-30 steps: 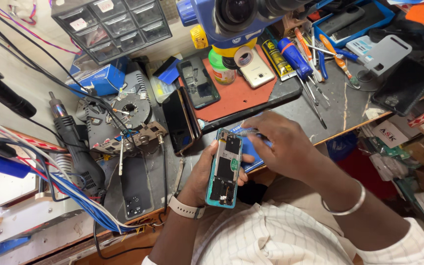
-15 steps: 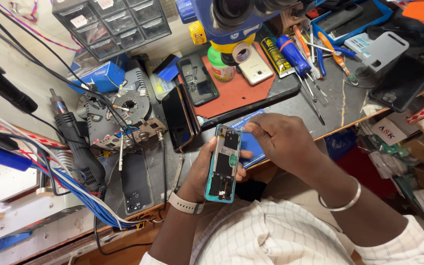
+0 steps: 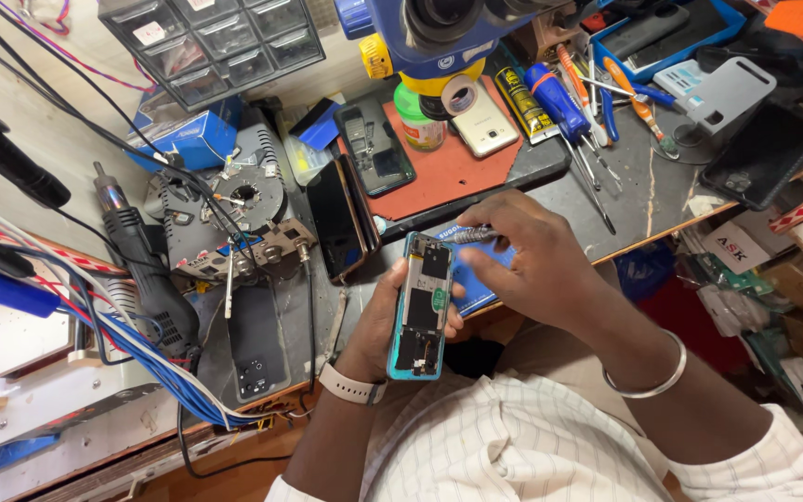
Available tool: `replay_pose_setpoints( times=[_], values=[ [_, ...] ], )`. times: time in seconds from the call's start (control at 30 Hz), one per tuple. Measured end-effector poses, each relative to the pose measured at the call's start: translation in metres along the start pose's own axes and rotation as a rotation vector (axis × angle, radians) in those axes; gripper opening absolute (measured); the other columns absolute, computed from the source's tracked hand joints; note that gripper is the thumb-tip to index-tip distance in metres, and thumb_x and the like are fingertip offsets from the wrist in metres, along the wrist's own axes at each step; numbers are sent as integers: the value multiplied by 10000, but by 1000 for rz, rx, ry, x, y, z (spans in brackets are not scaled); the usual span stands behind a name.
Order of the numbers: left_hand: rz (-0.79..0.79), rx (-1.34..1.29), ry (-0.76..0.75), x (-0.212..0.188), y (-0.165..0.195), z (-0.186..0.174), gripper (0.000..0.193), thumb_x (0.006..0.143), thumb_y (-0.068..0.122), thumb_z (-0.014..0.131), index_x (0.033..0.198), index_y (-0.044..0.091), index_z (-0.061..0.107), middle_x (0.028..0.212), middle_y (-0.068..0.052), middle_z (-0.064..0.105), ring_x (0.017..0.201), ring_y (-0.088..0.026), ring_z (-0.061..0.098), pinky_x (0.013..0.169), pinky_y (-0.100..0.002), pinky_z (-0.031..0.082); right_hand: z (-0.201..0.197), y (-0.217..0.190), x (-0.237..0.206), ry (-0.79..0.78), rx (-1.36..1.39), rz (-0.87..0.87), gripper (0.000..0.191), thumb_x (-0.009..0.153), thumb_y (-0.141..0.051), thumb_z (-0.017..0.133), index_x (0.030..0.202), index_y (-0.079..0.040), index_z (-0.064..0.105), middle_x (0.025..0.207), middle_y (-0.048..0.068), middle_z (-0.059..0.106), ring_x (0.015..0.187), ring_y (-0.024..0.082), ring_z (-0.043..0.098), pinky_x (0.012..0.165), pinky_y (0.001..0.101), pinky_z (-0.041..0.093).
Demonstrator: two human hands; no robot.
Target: The person works at a repair bench on a smartphone. They first use a screwdriver on the back of a white phone, then pry at the back cover of a teal phone with a blue pry tool, remove the back cover, and use a screwdriver to unscrew and work on the internal components of the opened phone.
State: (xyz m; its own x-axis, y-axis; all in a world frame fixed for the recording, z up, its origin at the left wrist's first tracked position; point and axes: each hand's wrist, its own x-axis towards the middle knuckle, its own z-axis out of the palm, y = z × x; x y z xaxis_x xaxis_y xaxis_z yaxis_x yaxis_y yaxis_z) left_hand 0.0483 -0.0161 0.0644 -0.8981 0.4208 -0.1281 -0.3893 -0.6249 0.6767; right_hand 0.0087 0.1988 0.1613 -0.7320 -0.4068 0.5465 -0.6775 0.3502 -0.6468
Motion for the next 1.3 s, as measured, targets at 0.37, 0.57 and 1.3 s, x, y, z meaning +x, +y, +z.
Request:
replay_pose_setpoints(
  times=[0.37, 0.57, 1.3],
  values=[
    [102, 311, 51, -9, -1, 16, 741, 1076, 568, 285, 1318, -61, 596, 835, -154, 730, 734, -168, 720, 702, -274, 606, -5, -3, 4, 5, -47, -155, 147, 950, -149, 692, 1038, -31, 697, 966, 135, 717, 888, 294, 730, 770, 359, 568],
    [40, 111, -37, -4, 0, 8, 705, 1095, 559, 290, 1262, -55, 593, 885, -177, 730, 754, -199, 729, 688, -283, 613, -7, -7, 7, -16, -120, 98, 235, 924, -223, 751, 1063, -38, 709, 952, 132, 734, 820, 283, 746, 702, 366, 575],
    [24, -38, -153, -1, -3, -1, 789, 1107, 592, 305, 1339, -108, 583, 977, -232, 727, 794, -224, 745, 716, -313, 624, -8, 0, -27, 68, -126, 52, 107, 853, -43, 707, 952, -83, 724, 1010, 102, 716, 916, 256, 734, 775, 339, 579]
  ],
)
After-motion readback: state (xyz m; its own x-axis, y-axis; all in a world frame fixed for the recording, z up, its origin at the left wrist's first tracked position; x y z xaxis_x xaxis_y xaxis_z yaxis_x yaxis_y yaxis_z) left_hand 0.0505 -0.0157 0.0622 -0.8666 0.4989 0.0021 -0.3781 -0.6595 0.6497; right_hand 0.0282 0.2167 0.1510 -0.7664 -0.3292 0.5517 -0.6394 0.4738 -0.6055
